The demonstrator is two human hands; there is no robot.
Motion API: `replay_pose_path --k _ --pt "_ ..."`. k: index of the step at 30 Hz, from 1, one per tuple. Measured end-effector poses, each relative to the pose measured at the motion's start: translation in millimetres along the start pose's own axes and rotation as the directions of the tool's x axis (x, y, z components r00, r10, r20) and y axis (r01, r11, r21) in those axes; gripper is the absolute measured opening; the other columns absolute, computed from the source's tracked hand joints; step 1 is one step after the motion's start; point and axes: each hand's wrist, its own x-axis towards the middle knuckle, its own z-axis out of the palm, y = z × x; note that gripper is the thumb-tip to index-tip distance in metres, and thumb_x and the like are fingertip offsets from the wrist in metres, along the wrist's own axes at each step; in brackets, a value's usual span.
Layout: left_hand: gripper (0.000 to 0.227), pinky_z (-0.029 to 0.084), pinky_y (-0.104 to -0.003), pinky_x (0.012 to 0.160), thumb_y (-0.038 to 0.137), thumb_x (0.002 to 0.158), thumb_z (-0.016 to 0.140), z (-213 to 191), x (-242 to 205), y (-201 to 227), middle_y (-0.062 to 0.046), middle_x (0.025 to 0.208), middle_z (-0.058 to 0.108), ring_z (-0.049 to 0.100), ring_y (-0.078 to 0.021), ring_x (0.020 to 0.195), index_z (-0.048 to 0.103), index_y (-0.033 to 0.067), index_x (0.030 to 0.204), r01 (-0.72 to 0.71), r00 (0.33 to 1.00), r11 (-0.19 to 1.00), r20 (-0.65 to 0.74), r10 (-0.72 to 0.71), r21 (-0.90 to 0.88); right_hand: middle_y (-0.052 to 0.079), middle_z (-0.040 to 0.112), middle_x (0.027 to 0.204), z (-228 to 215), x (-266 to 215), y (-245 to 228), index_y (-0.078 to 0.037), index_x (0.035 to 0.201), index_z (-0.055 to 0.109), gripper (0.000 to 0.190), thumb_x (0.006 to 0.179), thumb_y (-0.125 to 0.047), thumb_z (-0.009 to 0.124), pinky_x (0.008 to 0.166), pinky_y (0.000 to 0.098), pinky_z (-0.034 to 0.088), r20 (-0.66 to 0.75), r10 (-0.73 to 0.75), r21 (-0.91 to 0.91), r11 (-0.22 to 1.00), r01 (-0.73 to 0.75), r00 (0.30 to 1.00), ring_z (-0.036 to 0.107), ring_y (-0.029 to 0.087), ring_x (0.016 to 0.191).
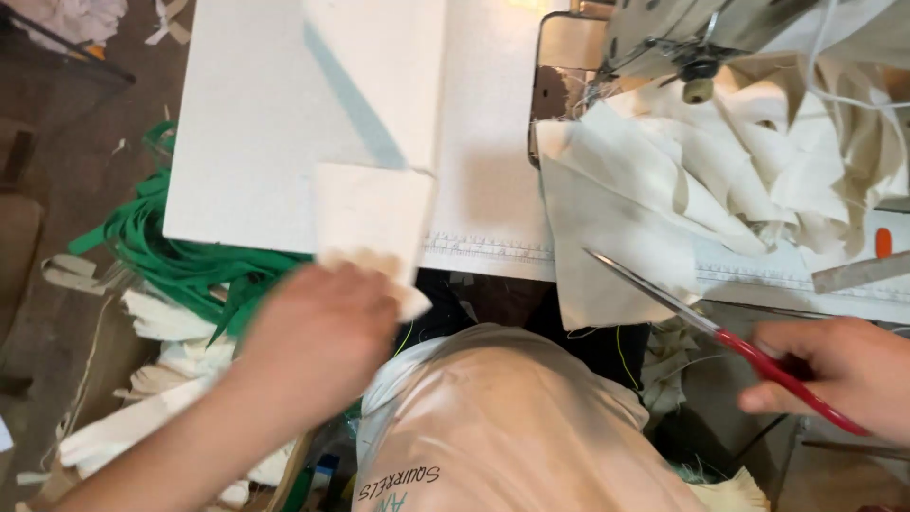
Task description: Cutting pieces of white fabric with scissors and stacking them on a workbench in a sewing factory.
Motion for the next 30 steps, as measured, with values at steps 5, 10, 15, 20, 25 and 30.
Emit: replay_pose_path --k 5,10,15,20,25,30 --pt "0.031 0.052 -0.052 0.081 0.041 0.092 0.063 22.8 34.9 9.2 -0.012 0.102 0.068 0.065 -0.0342 0.09 0.077 0.0132 0.093 0.099 0.906 0.962 0.424 0.018 -0.253 -0.003 0.071 0.069 -62.6 3.7 -99.3 -0.021 0.079 0.075 0.043 0.082 -0.06 0.093 0.065 0.025 0.049 0.136 -0.094 -0.03 0.995 0.099 0.986 0.064 0.012 0.067" --pt "0.059 0.043 -0.054 0.106 0.053 0.104 0.057 66.2 78.9 -66.2 -0.012 0.148 0.062 0.054 -0.0355 0.137 0.06 0.0125 0.147 0.184 0.983 0.982 0.019 -0.184 -0.046 0.0 0.062 0.073 -102.7 15.4 -158.1 -0.013 0.073 0.065 0.05 0.091 -0.053 0.087 0.07 0.028 0.049 0.155 -0.166 -0.068 0.982 0.179 0.974 0.06 0.015 0.069" --pt "0.107 0.009 -0.068 0.123 0.081 0.09 0.058 95.2 85.5 -96.8 -0.012 0.164 0.047 0.032 -0.0365 0.156 0.034 0.0087 0.165 -0.021 0.999 0.967 -0.032 0.013 -0.253 -0.001 0.052 0.078 -120.0 49.9 -183.5 -0.011 0.073 0.056 0.057 0.092 -0.058 0.08 0.064 0.0313 0.043 0.227 -0.364 0.0 0.927 0.374 0.903 0.052 0.017 0.065" --pt "0.114 0.006 -0.067 0.124 0.082 0.09 0.062 97.5 86.0 -101.5 -0.012 0.166 0.048 0.03 -0.0374 0.158 0.018 0.0133 0.17 -0.031 0.999 0.944 -0.034 0.021 -0.329 0.001 0.054 0.075 -133.2 55.3 -220.2 -0.01 0.073 0.055 0.06 0.09 -0.064 0.077 0.063 0.0317 0.039 0.236 -0.352 -0.101 0.918 0.383 0.906 0.05 0.017 0.064" --pt "0.117 0.005 -0.067 0.125 0.079 0.09 0.069 98.0 85.0 -103.3 -0.009 0.163 0.053 0.034 -0.0368 0.158 0.016 0.0136 0.17 -0.038 0.997 0.928 -0.083 0.008 -0.37 0.0 0.052 0.079 -133.1 64.9 -221.1 -0.009 0.069 0.051 0.064 0.089 -0.061 0.083 0.066 0.0325 0.042 0.226 -0.399 -0.11 0.896 0.431 0.889 0.05 0.018 0.066" --pt "0.126 -0.007 -0.066 0.122 0.077 0.082 0.079 69.7 103.2 -101.1 -0.007 0.173 0.035 0.024 -0.0349 0.159 0.01 0.0159 0.168 0.236 0.971 0.879 0.133 -0.198 -0.414 0.006 0.061 0.075 -131.0 34.6 -218.0 -0.008 0.078 0.07 0.049 0.088 -0.053 0.087 0.067 0.0316 0.043 0.074 -0.163 -0.039 0.985 0.166 0.984 0.055 0.021 0.069"
